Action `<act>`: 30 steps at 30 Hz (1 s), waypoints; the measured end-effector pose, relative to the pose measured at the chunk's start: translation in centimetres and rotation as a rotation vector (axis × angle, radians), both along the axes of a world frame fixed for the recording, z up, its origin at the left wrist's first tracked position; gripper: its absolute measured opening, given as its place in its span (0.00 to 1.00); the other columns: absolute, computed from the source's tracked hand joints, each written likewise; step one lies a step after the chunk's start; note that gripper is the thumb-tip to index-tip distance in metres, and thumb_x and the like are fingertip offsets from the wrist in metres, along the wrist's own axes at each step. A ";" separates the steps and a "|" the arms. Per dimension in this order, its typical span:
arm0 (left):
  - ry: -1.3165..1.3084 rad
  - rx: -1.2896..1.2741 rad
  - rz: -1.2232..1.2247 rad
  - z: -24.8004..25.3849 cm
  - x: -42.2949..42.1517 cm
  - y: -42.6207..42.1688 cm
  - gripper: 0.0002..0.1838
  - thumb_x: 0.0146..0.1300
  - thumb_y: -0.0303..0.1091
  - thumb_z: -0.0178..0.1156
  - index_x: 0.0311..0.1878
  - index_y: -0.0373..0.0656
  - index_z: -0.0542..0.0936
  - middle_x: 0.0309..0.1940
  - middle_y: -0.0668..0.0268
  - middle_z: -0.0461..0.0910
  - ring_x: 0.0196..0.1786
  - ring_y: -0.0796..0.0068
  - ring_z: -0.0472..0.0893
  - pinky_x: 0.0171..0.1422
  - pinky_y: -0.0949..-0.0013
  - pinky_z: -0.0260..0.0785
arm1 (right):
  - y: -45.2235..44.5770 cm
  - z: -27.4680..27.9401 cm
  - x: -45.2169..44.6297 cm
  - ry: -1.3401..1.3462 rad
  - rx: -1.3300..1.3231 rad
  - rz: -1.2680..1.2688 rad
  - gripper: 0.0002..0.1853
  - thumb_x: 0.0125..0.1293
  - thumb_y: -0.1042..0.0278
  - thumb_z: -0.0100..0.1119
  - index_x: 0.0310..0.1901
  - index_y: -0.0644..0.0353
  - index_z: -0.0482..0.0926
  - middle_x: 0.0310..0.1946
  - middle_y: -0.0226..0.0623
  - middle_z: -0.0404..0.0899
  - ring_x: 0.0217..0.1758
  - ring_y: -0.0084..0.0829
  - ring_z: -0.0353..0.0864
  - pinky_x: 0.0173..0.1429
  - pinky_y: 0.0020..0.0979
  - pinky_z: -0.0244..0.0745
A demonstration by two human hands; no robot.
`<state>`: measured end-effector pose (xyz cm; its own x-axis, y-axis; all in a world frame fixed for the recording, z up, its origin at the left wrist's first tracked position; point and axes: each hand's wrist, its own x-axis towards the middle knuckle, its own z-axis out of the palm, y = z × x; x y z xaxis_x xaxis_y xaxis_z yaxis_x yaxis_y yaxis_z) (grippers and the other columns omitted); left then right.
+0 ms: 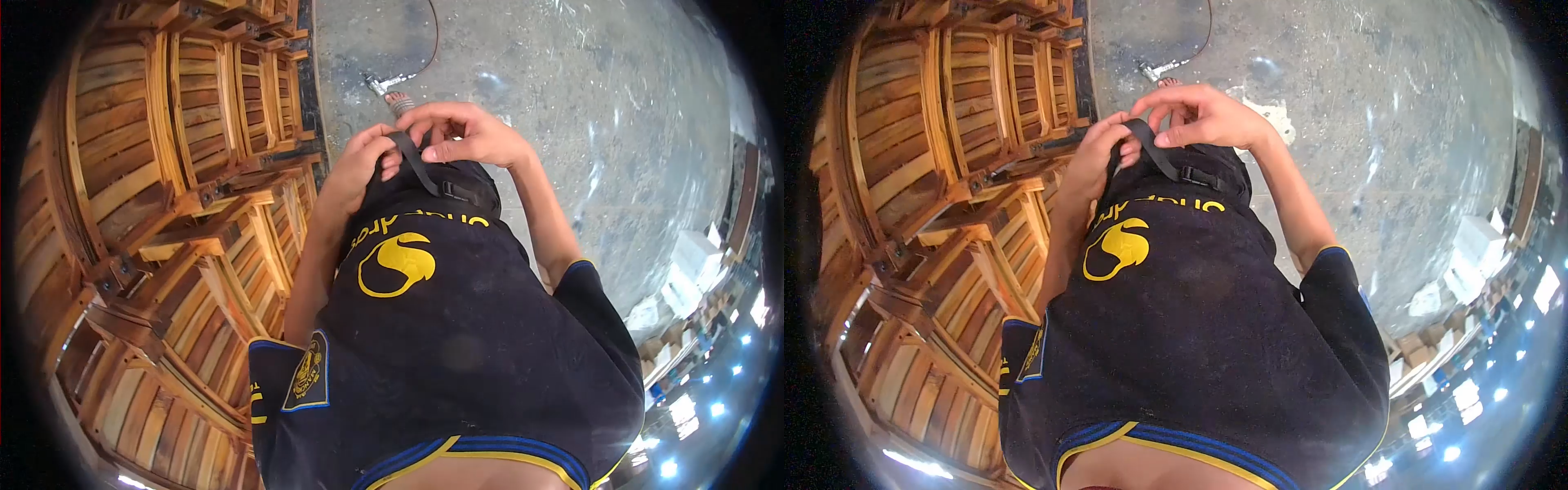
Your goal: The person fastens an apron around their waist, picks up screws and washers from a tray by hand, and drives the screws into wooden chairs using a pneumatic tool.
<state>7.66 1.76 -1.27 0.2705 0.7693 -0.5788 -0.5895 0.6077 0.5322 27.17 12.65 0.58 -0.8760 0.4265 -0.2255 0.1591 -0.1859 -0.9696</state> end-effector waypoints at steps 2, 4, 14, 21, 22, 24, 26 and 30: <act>-0.091 0.031 -0.038 -1.0 0.3 -0.2 0.12 0.66 0.28 0.45 0.50 0.38 0.70 0.28 0.69 0.72 0.27 0.82 0.71 0.31 0.78 0.65 | -0.4 -0.7 0.1 0.000 0.023 0.052 0.23 0.56 0.68 0.69 0.55 0.50 0.78 0.29 0.24 0.77 0.26 0.16 0.70 0.31 0.23 0.65; 0.000 -0.157 0.089 0.2 1.8 0.1 0.12 0.66 0.29 0.44 0.47 0.37 0.74 0.28 0.68 0.73 0.29 0.80 0.72 0.33 0.75 0.66 | -0.8 -1.2 0.0 -0.001 0.070 0.026 0.23 0.54 0.68 0.69 0.54 0.51 0.79 0.28 0.25 0.77 0.26 0.17 0.70 0.31 0.23 0.65; -0.125 0.074 -0.188 0.7 0.1 0.4 0.16 0.66 0.32 0.49 0.56 0.38 0.69 0.40 0.62 0.77 0.43 0.75 0.78 0.47 0.74 0.69 | -2.1 -1.4 -0.6 0.056 0.367 -0.210 0.14 0.51 0.66 0.71 0.40 0.57 0.83 0.31 0.30 0.76 0.30 0.24 0.74 0.32 0.27 0.68; 0.189 0.209 -0.259 1.5 1.4 0.5 0.19 0.64 0.31 0.59 0.57 0.38 0.68 0.39 0.65 0.79 0.42 0.77 0.79 0.42 0.76 0.66 | -2.4 0.3 1.3 0.071 0.496 -0.202 0.11 0.52 0.70 0.68 0.39 0.60 0.83 0.36 0.35 0.79 0.38 0.34 0.79 0.39 0.31 0.72; 0.206 0.218 -0.279 1.5 1.4 0.6 0.20 0.63 0.31 0.60 0.56 0.37 0.68 0.39 0.64 0.80 0.42 0.78 0.79 0.42 0.76 0.67 | -2.5 0.6 1.5 0.050 0.464 -0.184 0.10 0.52 0.72 0.67 0.38 0.60 0.83 0.36 0.36 0.80 0.41 0.34 0.79 0.42 0.31 0.73; 0.224 0.231 -0.297 1.6 1.4 0.7 0.21 0.62 0.30 0.61 0.56 0.35 0.68 0.38 0.63 0.80 0.41 0.78 0.79 0.42 0.76 0.68 | -2.6 0.9 1.7 0.028 0.435 -0.163 0.09 0.52 0.74 0.67 0.37 0.61 0.83 0.37 0.36 0.80 0.43 0.35 0.79 0.46 0.32 0.73; 0.298 0.263 -0.292 2.0 1.6 0.5 0.20 0.63 0.30 0.60 0.56 0.34 0.69 0.40 0.63 0.80 0.40 0.79 0.78 0.44 0.76 0.68 | -2.7 0.9 1.6 0.005 0.440 -0.162 0.11 0.53 0.73 0.66 0.39 0.60 0.82 0.35 0.37 0.81 0.41 0.36 0.81 0.41 0.32 0.73; 0.352 0.316 -0.312 1.6 0.9 -0.3 0.19 0.63 0.30 0.60 0.56 0.36 0.70 0.38 0.65 0.80 0.39 0.81 0.77 0.45 0.77 0.69 | -2.8 1.7 1.8 -0.088 0.467 -0.207 0.14 0.52 0.69 0.68 0.41 0.59 0.82 0.35 0.35 0.81 0.37 0.35 0.80 0.39 0.31 0.73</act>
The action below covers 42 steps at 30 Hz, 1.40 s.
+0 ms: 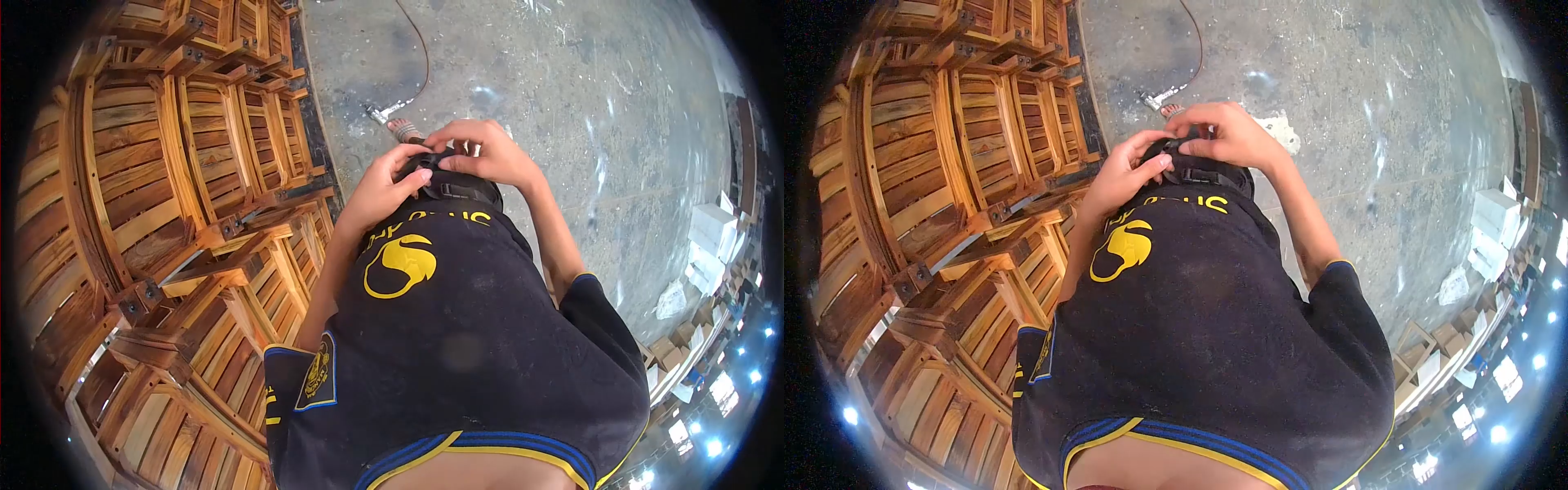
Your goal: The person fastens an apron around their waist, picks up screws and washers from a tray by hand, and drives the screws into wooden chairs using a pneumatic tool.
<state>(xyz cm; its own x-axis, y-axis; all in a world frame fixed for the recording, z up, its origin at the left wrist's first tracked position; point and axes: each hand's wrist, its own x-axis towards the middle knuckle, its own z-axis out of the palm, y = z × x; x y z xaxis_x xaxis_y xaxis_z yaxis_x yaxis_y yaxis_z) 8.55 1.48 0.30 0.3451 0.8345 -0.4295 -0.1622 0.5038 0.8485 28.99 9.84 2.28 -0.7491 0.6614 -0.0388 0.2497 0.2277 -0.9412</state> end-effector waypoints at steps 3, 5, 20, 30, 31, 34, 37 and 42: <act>0.125 0.023 -0.013 -0.9 -0.5 -0.8 0.18 0.61 0.32 0.61 0.54 0.40 0.73 0.36 0.66 0.79 0.36 0.82 0.76 0.42 0.77 0.69 | 0.0 1.6 0.9 -0.226 -0.265 0.094 0.18 0.49 0.60 0.70 0.40 0.59 0.81 0.31 0.34 0.80 0.31 0.32 0.78 0.34 0.31 0.71; 0.399 0.271 0.083 -1.5 -0.6 -1.3 0.20 0.58 0.36 0.64 0.52 0.43 0.75 0.32 0.66 0.77 0.33 0.82 0.75 0.38 0.75 0.68 | -0.5 1.3 0.8 -0.238 -0.172 0.188 0.18 0.50 0.60 0.70 0.41 0.59 0.81 0.30 0.32 0.80 0.30 0.29 0.77 0.34 0.29 0.70; 0.664 -0.477 0.221 -1.9 -5.7 -24.3 0.21 0.52 0.41 0.70 0.45 0.39 0.76 0.39 0.57 0.78 0.48 0.63 0.78 0.52 0.63 0.69 | -0.4 2.4 2.4 -0.375 -0.266 0.410 0.10 0.47 0.71 0.65 0.32 0.60 0.77 0.22 0.30 0.76 0.23 0.21 0.73 0.28 0.25 0.66; -0.384 -0.669 0.993 -7.6 17.6 -39.4 0.14 0.53 0.34 0.63 0.42 0.39 0.80 0.37 0.53 0.83 0.41 0.62 0.83 0.45 0.63 0.73 | -0.9 2.0 -2.3 -0.432 -0.240 0.643 0.10 0.45 0.73 0.70 0.30 0.59 0.80 0.23 0.27 0.78 0.26 0.18 0.76 0.31 0.21 0.67; -0.372 -0.664 1.005 -7.3 18.7 -39.0 0.14 0.53 0.34 0.63 0.42 0.39 0.80 0.37 0.53 0.83 0.41 0.62 0.83 0.46 0.63 0.73 | -1.1 2.1 -2.9 -0.443 -0.193 0.650 0.11 0.42 0.74 0.71 0.29 0.60 0.79 0.23 0.29 0.78 0.26 0.21 0.77 0.31 0.23 0.69; -0.344 -0.655 1.029 -5.8 22.2 -37.4 0.14 0.53 0.34 0.63 0.42 0.40 0.80 0.38 0.53 0.83 0.41 0.61 0.83 0.46 0.63 0.73 | -1.3 1.9 -4.1 -0.473 -0.055 0.667 0.12 0.40 0.74 0.71 0.29 0.61 0.79 0.23 0.31 0.79 0.26 0.23 0.77 0.31 0.25 0.71; -0.285 -0.602 1.051 -5.2 22.9 -34.7 0.14 0.52 0.34 0.63 0.42 0.40 0.81 0.38 0.53 0.83 0.41 0.61 0.82 0.46 0.63 0.73 | -1.7 1.5 -5.3 -0.450 0.102 0.693 0.14 0.40 0.74 0.71 0.29 0.61 0.77 0.24 0.34 0.78 0.25 0.27 0.77 0.32 0.27 0.72; -0.138 -0.509 1.119 -3.8 21.6 -29.6 0.14 0.52 0.34 0.63 0.42 0.40 0.81 0.38 0.53 0.83 0.42 0.59 0.82 0.47 0.63 0.73 | -0.6 1.3 -7.8 -0.353 0.176 0.938 0.15 0.42 0.79 0.70 0.30 0.61 0.73 0.26 0.36 0.75 0.28 0.31 0.78 0.33 0.29 0.74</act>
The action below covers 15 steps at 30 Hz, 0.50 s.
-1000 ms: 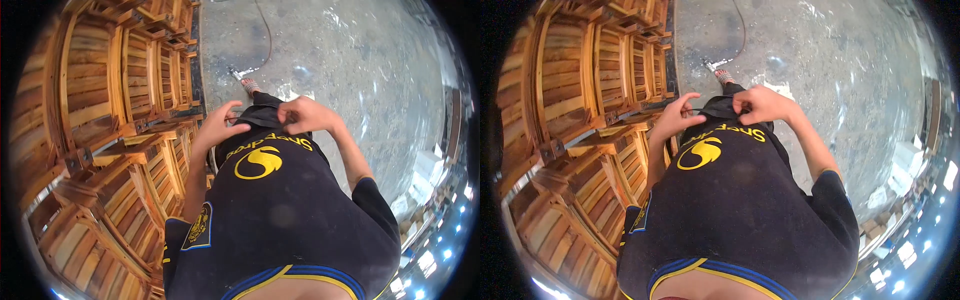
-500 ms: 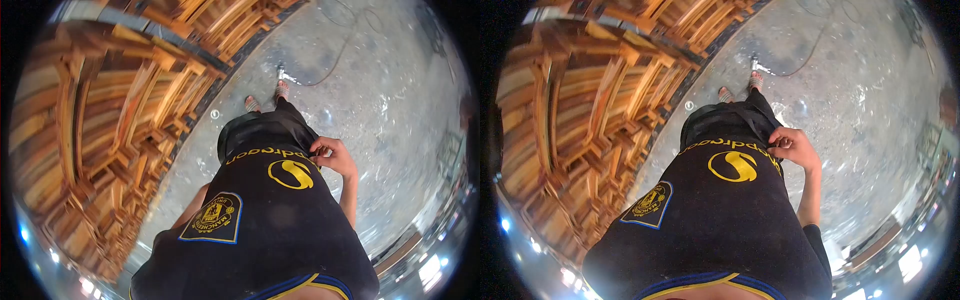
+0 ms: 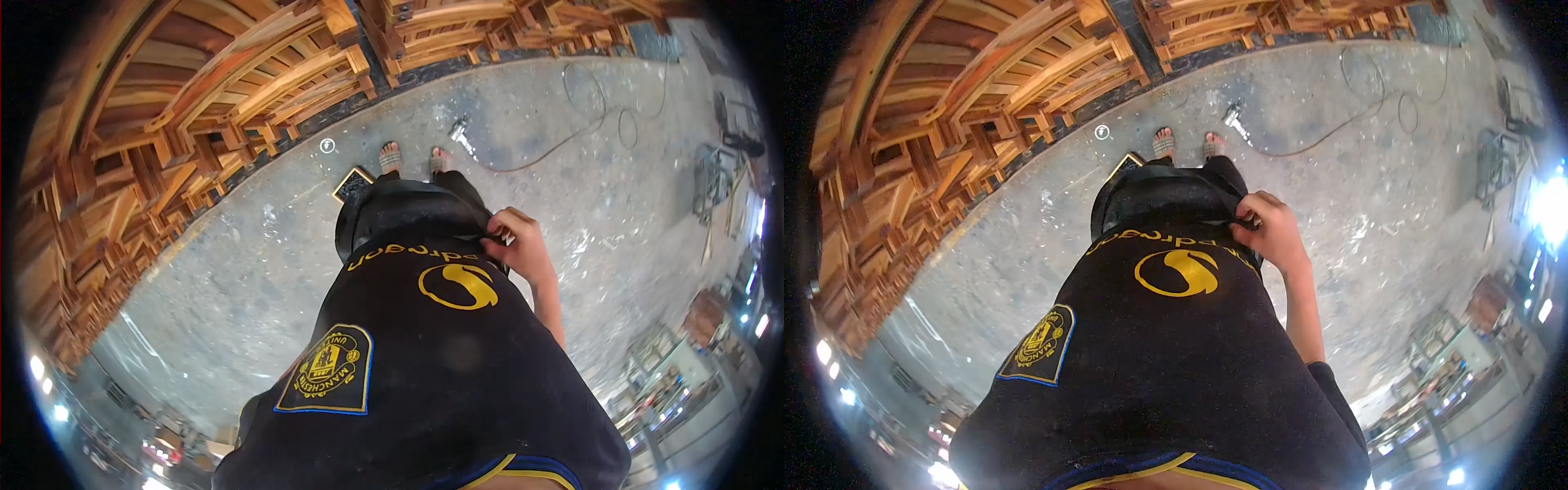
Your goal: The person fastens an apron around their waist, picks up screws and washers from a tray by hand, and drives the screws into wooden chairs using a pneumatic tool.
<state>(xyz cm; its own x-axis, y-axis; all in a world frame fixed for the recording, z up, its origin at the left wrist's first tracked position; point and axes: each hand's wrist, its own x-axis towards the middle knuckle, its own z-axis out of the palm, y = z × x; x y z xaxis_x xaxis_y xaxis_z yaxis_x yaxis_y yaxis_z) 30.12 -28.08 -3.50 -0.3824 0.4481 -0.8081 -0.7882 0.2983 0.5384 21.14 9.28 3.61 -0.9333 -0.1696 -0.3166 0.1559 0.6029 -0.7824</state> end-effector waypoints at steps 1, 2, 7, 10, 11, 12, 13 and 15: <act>0.033 -0.008 0.003 0.4 -0.2 0.8 0.14 0.52 0.34 0.63 0.42 0.40 0.81 0.38 0.53 0.83 0.42 0.59 0.82 0.47 0.63 0.73 | 0.4 0.0 -0.4 -0.035 -0.027 0.035 0.16 0.42 0.81 0.69 0.32 0.61 0.72 0.28 0.36 0.74 0.30 0.33 0.78 0.34 0.30 0.74; 0.065 -0.016 0.009 1.1 -0.5 1.8 0.14 0.52 0.34 0.63 0.42 0.41 0.81 0.38 0.53 0.83 0.42 0.59 0.82 0.47 0.63 0.73 | 1.0 0.0 -0.7 -0.028 -0.020 0.065 0.16 0.42 0.81 0.69 0.32 0.61 0.72 0.28 0.36 0.74 0.30 0.33 0.78 0.34 0.30 0.74; 0.193 -0.127 0.081 4.5 0.3 6.5 0.14 0.51 0.34 0.63 0.42 0.41 0.81 0.39 0.53 0.83 0.43 0.58 0.82 0.47 0.63 0.73 | 5.4 -0.8 -2.1 -0.078 0.006 0.307 0.19 0.40 0.79 0.71 0.33 0.59 0.72 0.26 0.34 0.73 0.28 0.32 0.76 0.33 0.30 0.71; 0.265 -0.212 0.035 5.8 -0.8 7.7 0.14 0.51 0.34 0.63 0.42 0.41 0.82 0.39 0.53 0.83 0.43 0.57 0.82 0.48 0.63 0.73 | 6.6 -0.9 -2.6 -0.146 0.026 0.307 0.20 0.39 0.78 0.72 0.33 0.59 0.71 0.25 0.33 0.73 0.27 0.31 0.75 0.32 0.29 0.70; 0.282 -0.238 0.010 6.2 -1.0 8.1 0.14 0.51 0.34 0.63 0.42 0.41 0.82 0.39 0.53 0.83 0.43 0.57 0.82 0.48 0.64 0.73 | 6.6 -0.9 -2.6 -0.150 0.018 0.309 0.20 0.39 0.78 0.72 0.33 0.59 0.71 0.25 0.33 0.73 0.27 0.31 0.75 0.32 0.29 0.70; 0.292 -0.262 -0.015 6.6 -0.8 8.5 0.14 0.51 0.34 0.63 0.42 0.41 0.82 0.39 0.53 0.83 0.43 0.57 0.82 0.48 0.64 0.73 | 6.3 -0.7 -2.7 -0.099 0.045 0.300 0.19 0.39 0.79 0.71 0.33 0.59 0.72 0.26 0.33 0.74 0.29 0.30 0.76 0.33 0.29 0.69; 0.301 -0.284 -0.036 7.3 -0.7 9.1 0.14 0.51 0.34 0.63 0.42 0.42 0.82 0.39 0.53 0.83 0.43 0.57 0.82 0.48 0.64 0.73 | 6.2 -0.5 -2.8 -0.048 0.073 0.293 0.18 0.40 0.80 0.70 0.33 0.60 0.72 0.28 0.32 0.75 0.30 0.30 0.76 0.34 0.28 0.69; 0.328 -0.282 -0.274 6.3 -2.1 8.7 0.15 0.50 0.35 0.64 0.42 0.43 0.82 0.37 0.53 0.83 0.43 0.54 0.82 0.49 0.62 0.73 | 6.5 -0.5 -3.0 -0.049 -0.043 0.335 0.17 0.41 0.81 0.69 0.34 0.61 0.74 0.30 0.33 0.75 0.32 0.29 0.76 0.36 0.28 0.70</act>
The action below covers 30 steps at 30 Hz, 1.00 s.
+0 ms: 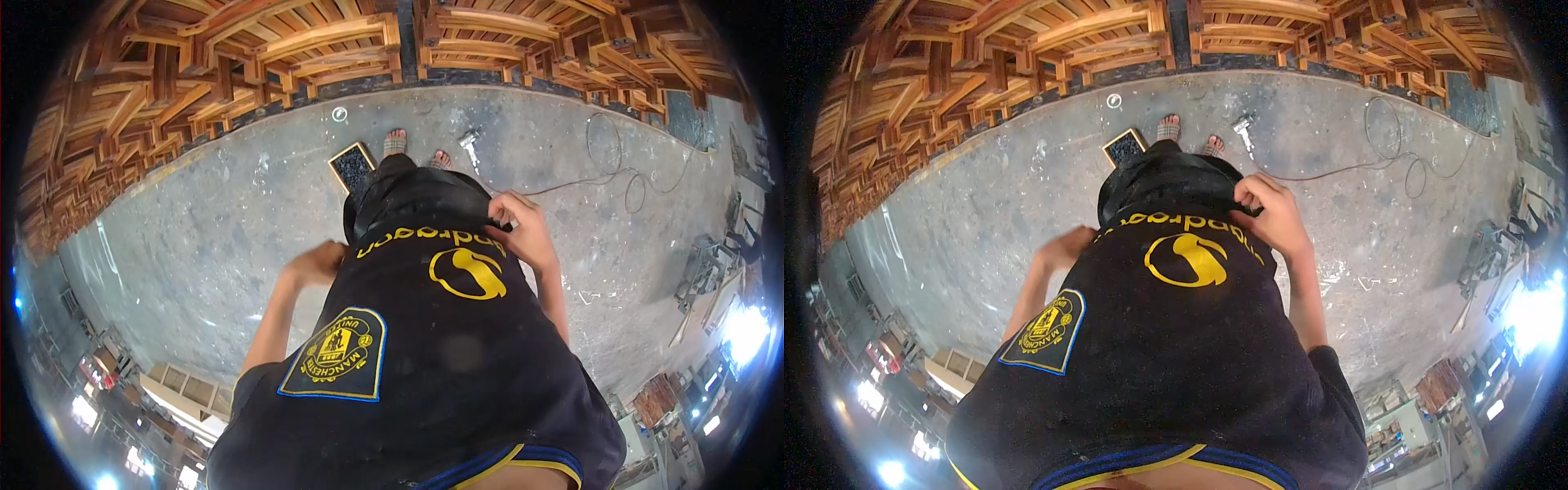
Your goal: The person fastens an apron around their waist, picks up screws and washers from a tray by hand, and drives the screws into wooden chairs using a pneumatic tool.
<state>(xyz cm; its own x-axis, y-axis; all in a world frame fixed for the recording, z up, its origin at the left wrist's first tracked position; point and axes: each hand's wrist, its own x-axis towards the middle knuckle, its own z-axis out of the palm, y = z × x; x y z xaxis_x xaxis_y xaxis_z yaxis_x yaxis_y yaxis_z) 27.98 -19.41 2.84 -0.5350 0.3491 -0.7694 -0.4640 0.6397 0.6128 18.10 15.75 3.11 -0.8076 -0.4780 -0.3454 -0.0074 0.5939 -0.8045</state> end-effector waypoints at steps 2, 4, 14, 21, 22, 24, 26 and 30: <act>-0.010 -0.192 -0.270 2.6 -2.8 1.4 0.16 0.48 0.32 0.64 0.44 0.43 0.81 0.40 0.54 0.81 0.47 0.56 0.80 0.51 0.63 0.72 | 0.2 1.0 0.1 -0.060 -0.228 0.062 0.15 0.46 0.85 0.64 0.38 0.61 0.78 0.36 0.34 0.77 0.38 0.30 0.77 0.41 0.29 0.71; -0.001 -0.365 -0.283 5.7 -4.9 4.3 0.18 0.48 0.28 0.64 0.46 0.42 0.81 0.45 0.54 0.80 0.52 0.60 0.78 0.53 0.65 0.71 | 0.8 2.3 -0.1 -0.068 -0.316 0.100 0.15 0.47 0.85 0.63 0.39 0.61 0.79 0.37 0.34 0.78 0.39 0.31 0.77 0.43 0.30 0.71; 0.639 0.202 -0.233 2.5 -6.3 9.6 0.16 0.58 0.25 0.60 0.51 0.39 0.78 0.54 0.57 0.74 0.58 0.56 0.73 0.62 0.60 0.67 | 2.0 -0.7 0.6 -0.025 -0.298 0.067 0.06 0.60 0.79 0.57 0.39 0.61 0.75 0.33 0.36 0.79 0.37 0.34 0.79 0.42 0.30 0.71; 0.621 0.153 0.073 -0.1 -8.7 13.5 0.07 0.63 0.28 0.54 0.39 0.33 0.76 0.31 0.61 0.80 0.37 0.63 0.80 0.45 0.68 0.71 | -2.9 -4.3 -4.6 -0.094 -0.802 -0.450 0.04 0.69 0.79 0.50 0.43 0.63 0.73 0.32 0.24 0.75 0.36 0.13 0.73 0.41 0.18 0.68; 0.632 0.152 0.067 -0.7 -9.2 13.3 0.07 0.63 0.28 0.54 0.39 0.33 0.76 0.31 0.61 0.80 0.37 0.63 0.80 0.45 0.68 0.71 | -3.0 -3.8 -5.4 -0.058 -0.852 -0.455 0.05 0.69 0.79 0.49 0.43 0.63 0.73 0.32 0.23 0.74 0.37 0.12 0.72 0.41 0.17 0.67; 0.517 0.271 0.375 -2.2 -10.9 12.3 0.09 0.69 0.32 0.52 0.37 0.35 0.75 0.27 0.72 0.76 0.31 0.79 0.74 0.36 0.75 0.66 | -2.2 -5.0 -5.8 -0.064 -0.845 -0.422 0.04 0.70 0.76 0.49 0.44 0.61 0.73 0.31 0.23 0.73 0.34 0.13 0.71 0.39 0.16 0.66; 0.493 0.375 0.549 -0.6 -13.3 11.9 0.11 0.70 0.34 0.51 0.37 0.36 0.75 0.26 0.76 0.73 0.31 0.84 0.70 0.35 0.77 0.63 | -0.3 -3.4 -5.2 -0.253 -0.785 -0.325 0.07 0.71 0.69 0.51 0.47 0.60 0.73 0.31 0.26 0.75 0.32 0.14 0.72 0.38 0.18 0.68; 0.844 0.336 0.606 -0.4 -17.8 13.5 0.13 0.71 0.36 0.52 0.34 0.38 0.75 0.23 0.80 0.65 0.29 0.91 0.62 0.31 0.80 0.55 | 2.6 -6.8 -2.0 0.020 -0.508 0.248 0.16 0.67 0.70 0.55 0.54 0.67 0.73 0.46 0.34 0.80 0.52 0.26 0.77 0.55 0.30 0.70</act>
